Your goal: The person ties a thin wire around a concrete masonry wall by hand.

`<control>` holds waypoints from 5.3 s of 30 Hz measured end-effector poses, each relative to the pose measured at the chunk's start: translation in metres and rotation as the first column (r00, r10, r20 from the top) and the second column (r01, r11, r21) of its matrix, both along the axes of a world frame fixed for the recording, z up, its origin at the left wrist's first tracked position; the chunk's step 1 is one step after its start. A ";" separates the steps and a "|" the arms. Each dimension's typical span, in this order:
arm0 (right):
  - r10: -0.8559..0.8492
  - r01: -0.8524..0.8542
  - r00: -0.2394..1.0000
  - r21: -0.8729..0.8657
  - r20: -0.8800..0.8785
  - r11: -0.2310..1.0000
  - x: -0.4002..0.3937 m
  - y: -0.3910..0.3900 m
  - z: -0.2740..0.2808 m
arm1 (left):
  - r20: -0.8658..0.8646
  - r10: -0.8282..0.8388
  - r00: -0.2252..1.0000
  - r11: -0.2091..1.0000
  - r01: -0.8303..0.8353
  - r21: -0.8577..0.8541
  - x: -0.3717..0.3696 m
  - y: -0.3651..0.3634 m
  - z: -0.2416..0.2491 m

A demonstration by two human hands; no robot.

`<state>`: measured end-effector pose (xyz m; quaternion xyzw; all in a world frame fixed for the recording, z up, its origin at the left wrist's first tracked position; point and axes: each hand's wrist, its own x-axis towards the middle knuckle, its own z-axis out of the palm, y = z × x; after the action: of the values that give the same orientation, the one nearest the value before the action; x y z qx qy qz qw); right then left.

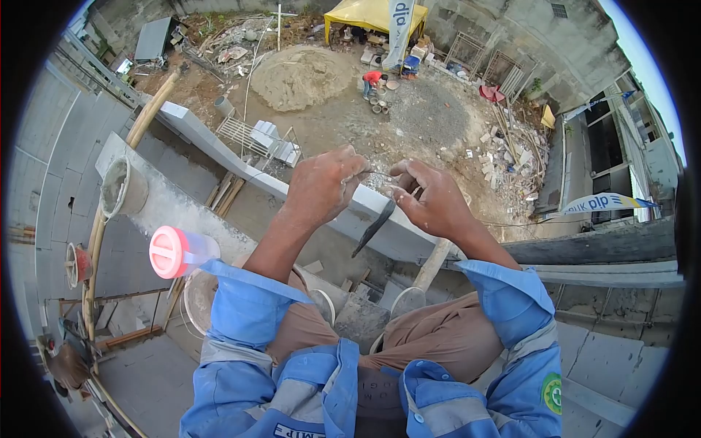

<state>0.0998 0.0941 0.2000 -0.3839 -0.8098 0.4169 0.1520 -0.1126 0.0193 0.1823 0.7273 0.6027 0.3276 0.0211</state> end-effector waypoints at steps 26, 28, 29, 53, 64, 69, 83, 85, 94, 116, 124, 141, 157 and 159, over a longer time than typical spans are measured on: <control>-0.388 0.148 0.905 -0.728 -0.173 0.670 0.000 0.006 0.003 | -0.082 0.035 0.996 0.993 -0.026 0.113 0.018 0.012 0.003; -0.391 0.140 0.904 -0.747 -0.171 0.650 0.001 0.008 0.004 | -0.085 0.025 0.996 0.994 -0.016 0.104 0.018 0.013 0.002; -0.390 0.129 0.905 -0.764 -0.169 0.632 0.002 0.009 0.004 | -0.086 0.020 0.996 0.995 -0.011 0.102 0.017 0.013 0.002; -0.062 0.064 0.998 0.524 -0.021 0.849 0.007 0.002 -0.019 | -0.105 -0.063 0.992 0.998 0.063 -0.001 0.020 0.020 -0.009; 0.041 -0.114 0.961 0.260 0.272 0.959 0.008 0.005 -0.007 | -0.177 -0.105 0.979 0.994 0.098 -0.049 0.022 0.018 -0.019; -0.040 0.054 0.999 -0.525 0.038 0.849 0.010 0.016 -0.010 | -0.170 -0.122 0.978 0.992 0.118 -0.037 0.017 0.018 -0.014; 0.114 -0.089 0.977 -0.144 0.179 0.986 0.012 0.011 -0.005 | -0.172 -0.173 0.970 0.981 0.154 -0.119 0.019 0.018 -0.018; 0.097 -0.098 0.977 -0.006 0.191 0.995 0.011 0.006 -0.013 | -0.204 -0.199 0.959 0.977 0.179 -0.112 0.024 0.018 -0.022; 0.093 -0.061 0.976 -0.164 0.198 0.985 0.009 0.011 0.008 | -0.147 -0.081 0.986 0.975 0.047 -0.219 0.014 0.018 -0.025; 0.039 -0.036 0.999 -0.319 0.002 0.947 0.032 0.025 0.008 | -0.036 0.255 0.966 0.869 -0.246 -0.429 -0.053 0.026 -0.039; -0.060 0.011 0.992 -0.394 -0.111 0.919 0.031 0.025 0.015 | 0.051 0.273 0.961 0.908 -0.240 -0.344 -0.052 0.026 -0.029; 0.004 -0.004 1.000 -0.165 0.000 0.986 0.025 0.023 -0.005 | 0.258 0.159 0.953 0.868 -0.010 -0.497 -0.077 0.018 -0.045; 0.154 -0.142 0.981 -0.104 0.120 0.984 0.022 0.016 -0.001 | 0.801 0.281 0.529 0.958 -0.202 -0.202 -0.075 0.036 -0.025; 0.141 -0.134 0.987 -0.083 0.084 0.987 0.021 0.017 -0.006 | 0.822 0.185 0.539 0.982 -0.080 -0.169 -0.067 0.038 -0.029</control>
<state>0.1209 0.1110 0.1936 -0.3510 -0.8236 0.4398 0.0716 -0.1791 0.0574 0.1529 0.4346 0.5909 0.5997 0.3198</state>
